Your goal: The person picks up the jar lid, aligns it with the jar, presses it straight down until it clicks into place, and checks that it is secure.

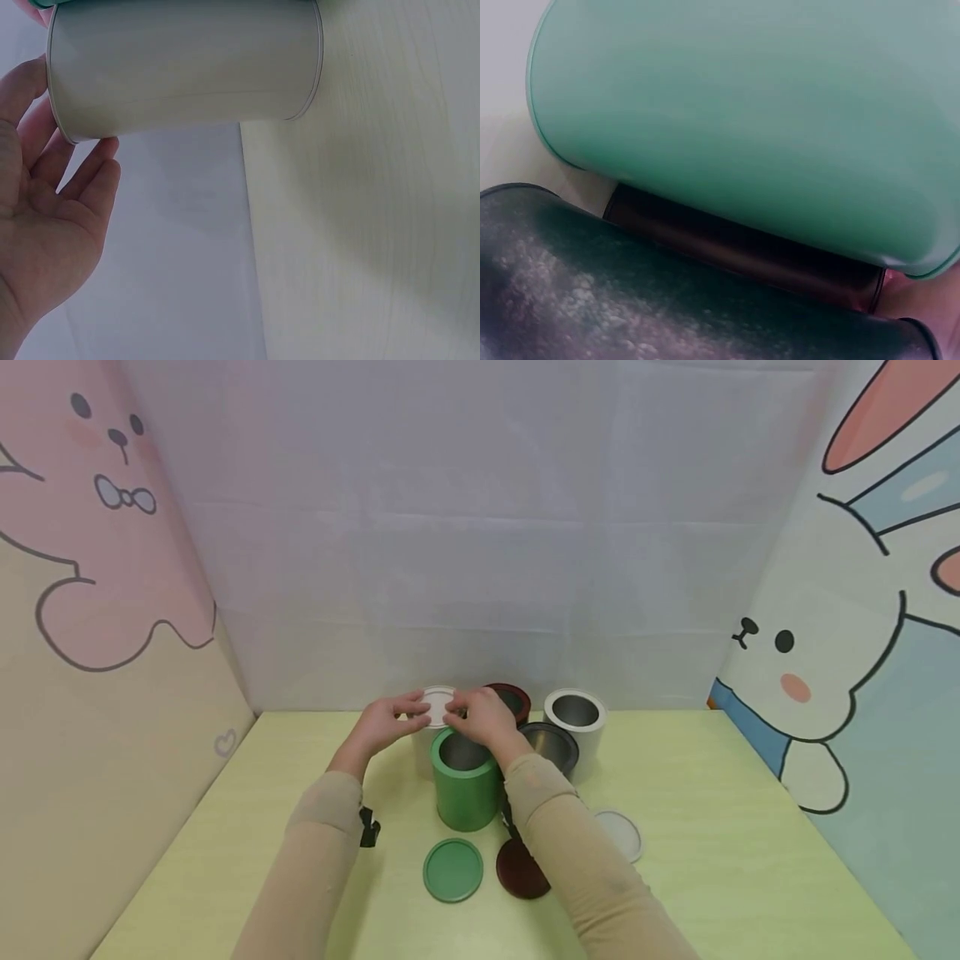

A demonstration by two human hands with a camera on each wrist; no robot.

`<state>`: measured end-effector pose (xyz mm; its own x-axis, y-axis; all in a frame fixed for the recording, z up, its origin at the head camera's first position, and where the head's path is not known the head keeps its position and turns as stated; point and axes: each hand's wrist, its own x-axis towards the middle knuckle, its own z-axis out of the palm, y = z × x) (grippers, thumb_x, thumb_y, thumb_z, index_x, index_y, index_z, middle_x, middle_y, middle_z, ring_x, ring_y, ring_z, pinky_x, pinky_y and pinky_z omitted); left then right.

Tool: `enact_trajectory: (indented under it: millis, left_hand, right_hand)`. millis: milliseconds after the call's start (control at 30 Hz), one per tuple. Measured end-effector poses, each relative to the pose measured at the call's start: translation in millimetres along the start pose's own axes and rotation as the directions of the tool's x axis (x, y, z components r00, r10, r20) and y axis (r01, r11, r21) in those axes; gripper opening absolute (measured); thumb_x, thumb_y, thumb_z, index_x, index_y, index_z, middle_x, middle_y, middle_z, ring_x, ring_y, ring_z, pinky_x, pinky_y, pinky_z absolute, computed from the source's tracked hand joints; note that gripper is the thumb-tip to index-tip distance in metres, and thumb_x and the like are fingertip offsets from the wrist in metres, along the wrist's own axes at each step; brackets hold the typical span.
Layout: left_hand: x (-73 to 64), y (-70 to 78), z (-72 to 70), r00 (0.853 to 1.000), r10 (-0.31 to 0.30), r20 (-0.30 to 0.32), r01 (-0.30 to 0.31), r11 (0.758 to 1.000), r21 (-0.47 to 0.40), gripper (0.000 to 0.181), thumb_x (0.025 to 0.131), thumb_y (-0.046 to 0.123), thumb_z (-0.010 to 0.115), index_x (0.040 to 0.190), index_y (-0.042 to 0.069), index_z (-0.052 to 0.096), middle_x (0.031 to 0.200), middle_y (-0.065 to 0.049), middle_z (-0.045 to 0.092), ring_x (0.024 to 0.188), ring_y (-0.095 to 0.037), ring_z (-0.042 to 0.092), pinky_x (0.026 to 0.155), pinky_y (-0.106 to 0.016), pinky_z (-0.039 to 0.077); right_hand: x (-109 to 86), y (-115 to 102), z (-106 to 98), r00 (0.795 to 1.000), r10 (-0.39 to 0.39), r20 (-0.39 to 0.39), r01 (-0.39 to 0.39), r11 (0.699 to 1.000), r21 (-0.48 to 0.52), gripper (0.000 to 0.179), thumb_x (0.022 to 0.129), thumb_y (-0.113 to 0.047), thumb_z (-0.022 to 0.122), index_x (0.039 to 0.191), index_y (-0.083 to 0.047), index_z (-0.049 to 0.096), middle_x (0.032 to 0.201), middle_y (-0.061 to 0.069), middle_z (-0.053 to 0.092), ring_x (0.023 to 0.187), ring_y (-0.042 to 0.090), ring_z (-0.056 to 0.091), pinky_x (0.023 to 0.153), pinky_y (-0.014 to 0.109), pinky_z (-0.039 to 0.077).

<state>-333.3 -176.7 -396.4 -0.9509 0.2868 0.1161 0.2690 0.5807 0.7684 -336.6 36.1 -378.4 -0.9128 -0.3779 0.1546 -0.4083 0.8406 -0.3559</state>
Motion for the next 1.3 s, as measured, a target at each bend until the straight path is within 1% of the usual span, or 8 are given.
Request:
enact_trajectory:
  millis: [400, 567, 667, 800, 900, 1000, 1167, 1300]
  left_hand:
    - [-0.6, -4.3, 1.8, 0.998, 0.042, -0.039, -0.041, 0.999, 0.026, 0.043, 0.094, 0.029, 0.071, 0.127, 0.003, 0.068, 0.150, -0.007, 0.047, 0.139, -0.035, 0.038, 0.109, -0.053, 0.036]
    - [-2.2, -9.5, 4.2, 0.994, 0.086, -0.065, -0.083, 0.995, 0.048, 0.042, 0.094, 0.029, 0.070, 0.128, 0.003, 0.067, 0.149, -0.006, 0.047, 0.140, -0.034, 0.038, 0.110, -0.054, 0.035]
    - [-3.4, -11.1, 6.8, 0.985, 0.135, -0.103, -0.129, 0.990, 0.064, 0.040, 0.095, 0.026, 0.069, 0.127, 0.002, 0.067, 0.147, -0.009, 0.050, 0.138, -0.034, 0.040, 0.110, -0.054, 0.035]
    - [-6.3, -12.3, 11.0, 0.958, 0.210, -0.195, -0.195, 0.977, 0.090, 0.035, 0.097, 0.021, 0.067, 0.124, 0.000, 0.068, 0.141, -0.014, 0.055, 0.133, -0.036, 0.046, 0.109, -0.054, 0.035]
    - [-11.0, -12.7, 12.9, 0.930, 0.240, -0.277, -0.222, 0.970, 0.097, 0.031, 0.096, 0.018, 0.067, 0.121, -0.001, 0.070, 0.133, -0.016, 0.061, 0.127, -0.037, 0.051, 0.108, -0.054, 0.037]
    - [-16.6, -13.4, 13.9, 0.903, 0.277, -0.330, -0.251, 0.961, 0.119, 0.028, 0.094, 0.015, 0.069, 0.118, -0.001, 0.071, 0.123, -0.017, 0.066, 0.120, -0.037, 0.055, 0.104, -0.053, 0.040]
    - [-26.4, -12.2, 16.7, 0.858, 0.384, -0.342, -0.326, 0.920, 0.217, 0.026, 0.092, 0.011, 0.071, 0.115, -0.001, 0.072, 0.115, -0.017, 0.069, 0.112, -0.037, 0.059, 0.100, -0.052, 0.043]
    - [-37.1, -8.3, 20.4, 0.841, 0.442, -0.313, -0.366, 0.890, 0.272, 0.029, 0.090, 0.010, 0.072, 0.117, -0.001, 0.071, 0.118, -0.016, 0.069, 0.114, -0.037, 0.058, 0.099, -0.053, 0.044]
  right_hand:
    - [-2.8, 0, 2, 0.999, -0.030, -0.015, 0.030, 0.999, 0.010, 0.033, 0.098, -0.037, 0.064, 0.125, -0.020, 0.072, 0.143, -0.003, 0.054, 0.131, 0.024, 0.048, 0.106, 0.040, 0.041]
    - [-4.7, 2, 1, 0.998, -0.058, -0.018, 0.058, 0.998, 0.017, 0.033, 0.098, -0.036, 0.063, 0.125, -0.018, 0.072, 0.143, -0.001, 0.055, 0.129, 0.024, 0.052, 0.106, 0.041, 0.042]
    - [-6.8, 4, -1, 0.996, -0.079, -0.039, 0.080, 0.996, 0.028, 0.033, 0.098, -0.033, 0.064, 0.126, -0.016, 0.071, 0.142, 0.001, 0.055, 0.128, 0.026, 0.052, 0.106, 0.041, 0.041]
    - [-11.9, 9, -4, 0.985, -0.130, -0.117, 0.133, 0.991, 0.024, 0.032, 0.096, -0.027, 0.067, 0.125, -0.014, 0.071, 0.136, 0.003, 0.061, 0.123, 0.027, 0.056, 0.105, 0.041, 0.042]
    - [-17.3, 11, -7, 0.971, -0.166, -0.173, 0.173, 0.985, 0.023, 0.031, 0.095, -0.025, 0.068, 0.124, -0.014, 0.071, 0.129, 0.004, 0.066, 0.120, 0.028, 0.057, 0.104, 0.040, 0.043]
    - [-24.1, 11, -9, 0.959, -0.197, -0.206, 0.209, 0.977, 0.037, 0.033, 0.095, -0.025, 0.069, 0.126, -0.013, 0.070, 0.123, 0.004, 0.069, 0.117, 0.028, 0.058, 0.103, 0.041, 0.044]
    - [-39.5, 7, -12, 0.934, -0.274, -0.229, 0.292, 0.955, 0.049, 0.035, 0.095, -0.024, 0.069, 0.127, -0.011, 0.068, 0.116, 0.006, 0.070, 0.112, 0.028, 0.059, 0.101, 0.041, 0.045]
    - [-56.1, 5, -14, 0.911, -0.333, -0.242, 0.352, 0.935, 0.037, 0.036, 0.094, -0.024, 0.071, 0.127, -0.011, 0.068, 0.117, 0.005, 0.070, 0.111, 0.027, 0.060, 0.098, 0.041, 0.047]
